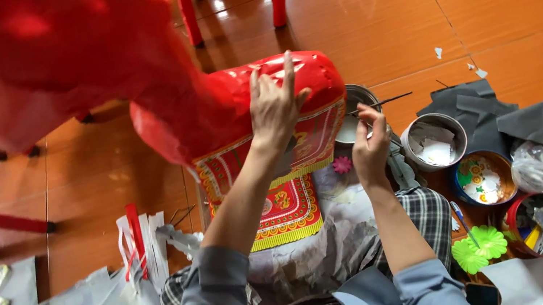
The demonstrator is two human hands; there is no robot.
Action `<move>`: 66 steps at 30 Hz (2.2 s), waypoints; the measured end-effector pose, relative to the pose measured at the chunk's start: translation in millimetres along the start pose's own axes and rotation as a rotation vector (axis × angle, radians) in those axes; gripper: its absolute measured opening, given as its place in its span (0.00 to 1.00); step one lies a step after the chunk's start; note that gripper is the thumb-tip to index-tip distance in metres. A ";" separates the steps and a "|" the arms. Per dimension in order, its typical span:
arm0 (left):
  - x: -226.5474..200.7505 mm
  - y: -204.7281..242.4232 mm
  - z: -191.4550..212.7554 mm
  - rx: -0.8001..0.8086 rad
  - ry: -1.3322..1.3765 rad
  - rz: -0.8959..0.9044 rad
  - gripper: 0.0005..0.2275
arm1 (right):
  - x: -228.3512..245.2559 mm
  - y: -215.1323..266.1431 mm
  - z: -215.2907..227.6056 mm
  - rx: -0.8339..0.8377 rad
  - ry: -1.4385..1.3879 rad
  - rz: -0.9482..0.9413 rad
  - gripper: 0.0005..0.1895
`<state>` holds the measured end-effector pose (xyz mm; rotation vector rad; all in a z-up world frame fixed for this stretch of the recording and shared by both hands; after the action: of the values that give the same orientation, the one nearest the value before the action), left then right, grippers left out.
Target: Decorating paper-mache horses with colorful paper patterns and ornaments using glue and brushes
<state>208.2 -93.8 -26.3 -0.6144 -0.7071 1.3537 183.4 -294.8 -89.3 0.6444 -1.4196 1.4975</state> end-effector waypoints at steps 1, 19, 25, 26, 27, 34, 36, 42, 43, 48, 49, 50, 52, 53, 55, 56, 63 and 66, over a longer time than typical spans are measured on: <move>3.9 -2.3 -2.9 0.044 0.025 -0.028 0.29 | -0.9 5.8 2.5 0.010 0.026 -0.028 0.11; 132.7 107.2 151.5 -0.043 0.537 0.403 0.56 | 113.5 -29.5 -108.8 0.523 0.292 0.799 0.55; 138.3 94.6 138.7 -0.009 0.453 0.401 0.57 | 116.5 -33.4 -127.8 0.561 0.369 0.811 0.59; 137.9 93.5 139.2 -0.037 0.448 0.398 0.55 | 114.4 -33.6 -129.0 0.556 0.363 0.793 0.60; 138.3 92.7 138.0 -0.033 0.450 0.403 0.55 | 110.9 -34.4 -129.6 0.562 0.366 0.790 0.60; 139.8 90.8 137.4 -0.087 0.543 0.408 0.57 | 99.3 -40.8 -128.8 0.636 0.333 0.672 0.60; 144.7 91.8 134.7 -0.103 0.566 0.410 0.58 | 98.4 -43.2 -129.3 0.649 0.324 0.637 0.59; 152.2 82.4 158.3 -0.035 0.642 0.408 0.54 | 106.9 -52.3 -117.9 0.784 0.293 0.520 0.55; 155.2 81.8 162.5 0.004 0.638 0.389 0.53 | 112.4 -53.6 -115.4 0.837 0.210 0.427 0.49; 193.7 106.0 198.4 0.092 0.662 0.292 0.46 | 149.6 -42.1 -64.2 0.797 0.116 0.498 0.32; 206.8 121.8 206.8 0.108 0.627 0.327 0.45 | 143.4 -34.7 -48.5 0.788 -0.074 0.364 0.25; 219.6 137.6 215.7 0.124 0.593 0.362 0.44 | 136.0 -29.0 -33.2 0.778 -0.258 0.217 0.19; 241.7 198.8 220.9 0.164 0.469 0.579 0.33 | 110.7 3.0 -11.1 0.782 -0.136 0.136 0.14; 253.0 230.4 222.5 0.200 0.368 0.766 0.23 | 95.5 15.4 1.9 0.751 0.006 0.061 0.12; 272.0 323.1 187.4 0.157 0.228 0.896 0.12 | 60.2 52.5 3.9 0.827 0.072 -0.115 0.10; 282.3 369.7 171.8 0.115 0.103 1.000 0.08 | 40.4 70.9 6.0 0.872 0.151 -0.293 0.08; 277.3 492.7 78.6 0.217 -0.004 1.268 0.04 | -29.1 133.2 4.5 0.897 0.331 -0.526 0.02; 287.2 482.8 39.8 0.310 0.060 1.191 0.20 | -31.0 139.0 -7.2 0.977 0.350 -0.579 0.07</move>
<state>-113.2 250.2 -335.3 -0.8570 0.0066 2.4564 75.6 -280.4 -181.6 1.1734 -0.1181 1.6415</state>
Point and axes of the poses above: each hand's wrist, its own y-axis away from the middle knuckle, its own z-axis out of the back of the hand, x = y × z, the point moved 3 cm from there along -y, towards the middle knuckle, and after that the axes turned 6 degrees about -z, right-handed, at the moved point
